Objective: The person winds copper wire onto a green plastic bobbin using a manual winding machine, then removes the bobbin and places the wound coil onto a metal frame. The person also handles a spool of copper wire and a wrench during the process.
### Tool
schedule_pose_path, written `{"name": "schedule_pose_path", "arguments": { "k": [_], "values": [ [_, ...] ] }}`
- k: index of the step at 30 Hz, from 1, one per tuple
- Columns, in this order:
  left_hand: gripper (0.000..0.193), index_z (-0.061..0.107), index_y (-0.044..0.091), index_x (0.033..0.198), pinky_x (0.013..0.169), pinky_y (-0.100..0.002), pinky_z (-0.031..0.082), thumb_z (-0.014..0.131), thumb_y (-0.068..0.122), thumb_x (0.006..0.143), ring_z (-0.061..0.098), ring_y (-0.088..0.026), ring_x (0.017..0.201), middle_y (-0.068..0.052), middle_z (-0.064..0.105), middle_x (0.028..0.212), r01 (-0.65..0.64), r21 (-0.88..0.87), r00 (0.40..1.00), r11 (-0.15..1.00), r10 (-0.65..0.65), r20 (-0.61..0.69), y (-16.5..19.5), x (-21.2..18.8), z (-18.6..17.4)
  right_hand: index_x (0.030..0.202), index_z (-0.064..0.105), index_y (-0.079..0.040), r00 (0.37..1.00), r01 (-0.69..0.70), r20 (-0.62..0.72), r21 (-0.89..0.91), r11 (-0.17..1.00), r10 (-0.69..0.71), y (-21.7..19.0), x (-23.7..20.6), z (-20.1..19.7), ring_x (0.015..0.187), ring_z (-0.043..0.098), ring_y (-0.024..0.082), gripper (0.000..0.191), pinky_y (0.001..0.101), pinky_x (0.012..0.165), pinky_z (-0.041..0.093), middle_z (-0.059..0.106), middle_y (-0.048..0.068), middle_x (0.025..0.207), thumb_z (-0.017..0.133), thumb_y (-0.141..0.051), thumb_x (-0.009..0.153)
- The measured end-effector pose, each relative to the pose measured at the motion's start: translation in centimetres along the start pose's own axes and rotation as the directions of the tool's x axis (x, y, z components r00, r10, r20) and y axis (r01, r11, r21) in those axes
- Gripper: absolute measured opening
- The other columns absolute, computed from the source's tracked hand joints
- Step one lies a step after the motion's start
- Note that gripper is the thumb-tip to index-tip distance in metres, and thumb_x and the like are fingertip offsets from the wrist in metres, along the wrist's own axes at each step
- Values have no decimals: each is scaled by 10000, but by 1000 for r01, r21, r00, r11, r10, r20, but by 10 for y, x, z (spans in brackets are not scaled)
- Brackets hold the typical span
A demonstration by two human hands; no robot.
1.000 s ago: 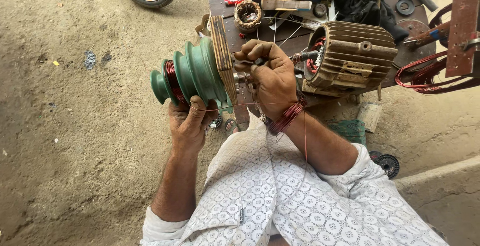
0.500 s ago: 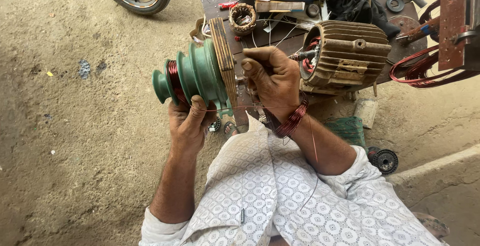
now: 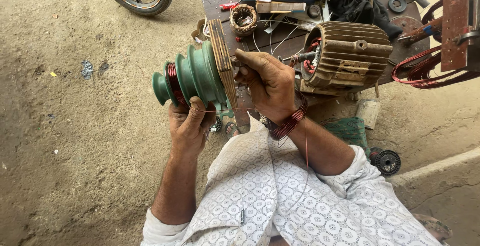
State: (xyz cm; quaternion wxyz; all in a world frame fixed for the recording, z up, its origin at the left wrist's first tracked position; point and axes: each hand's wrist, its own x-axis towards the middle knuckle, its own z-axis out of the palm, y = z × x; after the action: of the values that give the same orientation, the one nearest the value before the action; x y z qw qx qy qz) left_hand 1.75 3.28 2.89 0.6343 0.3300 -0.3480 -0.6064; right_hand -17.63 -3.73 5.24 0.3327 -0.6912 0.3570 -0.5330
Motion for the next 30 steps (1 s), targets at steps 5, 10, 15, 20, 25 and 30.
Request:
{"name": "schedule_pose_path", "arguments": {
  "k": [5, 10, 15, 20, 25, 30],
  "values": [
    [333, 629, 33, 1065, 435, -197, 364, 713, 354, 1032, 474, -36, 521, -1, 593, 744, 0, -5, 1000, 1000, 0, 1, -1, 0, -2, 1284, 676, -43, 998, -37, -43, 88, 995, 41, 7, 0, 3, 999, 760, 139, 242, 261, 842, 678, 741, 106, 1178, 681, 26, 1052],
    [332, 632, 39, 1033, 428, -200, 384, 703, 363, 1039, 493, -42, 523, -11, 599, 731, 1, 14, 1000, 1000, 0, -8, -2, 0, -3, 1218, 672, -29, 997, -52, -45, 134, 990, 58, 9, 1, 7, 1047, 763, 155, 183, 266, 883, 683, 739, 116, 1193, 707, -28, 1038],
    [328, 640, 38, 1015, 421, -197, 380, 699, 361, 1032, 491, -42, 515, -14, 604, 730, 9, 16, 1000, 1000, -9, -10, -2, 0, -3, 1160, 665, -34, 1000, 0, -12, 117, 993, 2, 9, 1, 3, 1095, 747, 158, 169, 262, 897, 678, 715, 130, 1256, 743, -31, 1010],
    [315, 630, 46, 1029, 433, -200, 373, 709, 352, 1038, 478, -40, 527, 3, 585, 738, 6, -13, 1000, 1000, -6, 2, -2, 2, -1, 1124, 666, -24, 1000, -15, 3, 202, 979, 15, 12, 3, -1, 1101, 729, 149, 155, 275, 918, 658, 712, 128, 1236, 749, 22, 1002],
    [322, 643, 49, 1016, 436, -198, 360, 716, 362, 1030, 469, -37, 532, 12, 584, 744, 20, 2, 1000, 1000, -20, 6, -1, 3, 0, 1150, 651, -31, 994, -105, 46, 332, 938, 95, 16, 5, -4, 1101, 719, 127, 195, 261, 956, 640, 707, 107, 1207, 743, 43, 995],
    [318, 650, 56, 1014, 436, -197, 354, 727, 365, 1021, 462, -35, 534, 19, 579, 743, 27, -8, 1000, 1000, -27, 7, 0, 4, 1, 1254, 670, 3, 995, 13, 92, 121, 993, -24, 16, 9, -12, 1108, 712, 146, 288, 267, 973, 630, 712, 116, 1206, 750, 66, 985]
  ]
}}
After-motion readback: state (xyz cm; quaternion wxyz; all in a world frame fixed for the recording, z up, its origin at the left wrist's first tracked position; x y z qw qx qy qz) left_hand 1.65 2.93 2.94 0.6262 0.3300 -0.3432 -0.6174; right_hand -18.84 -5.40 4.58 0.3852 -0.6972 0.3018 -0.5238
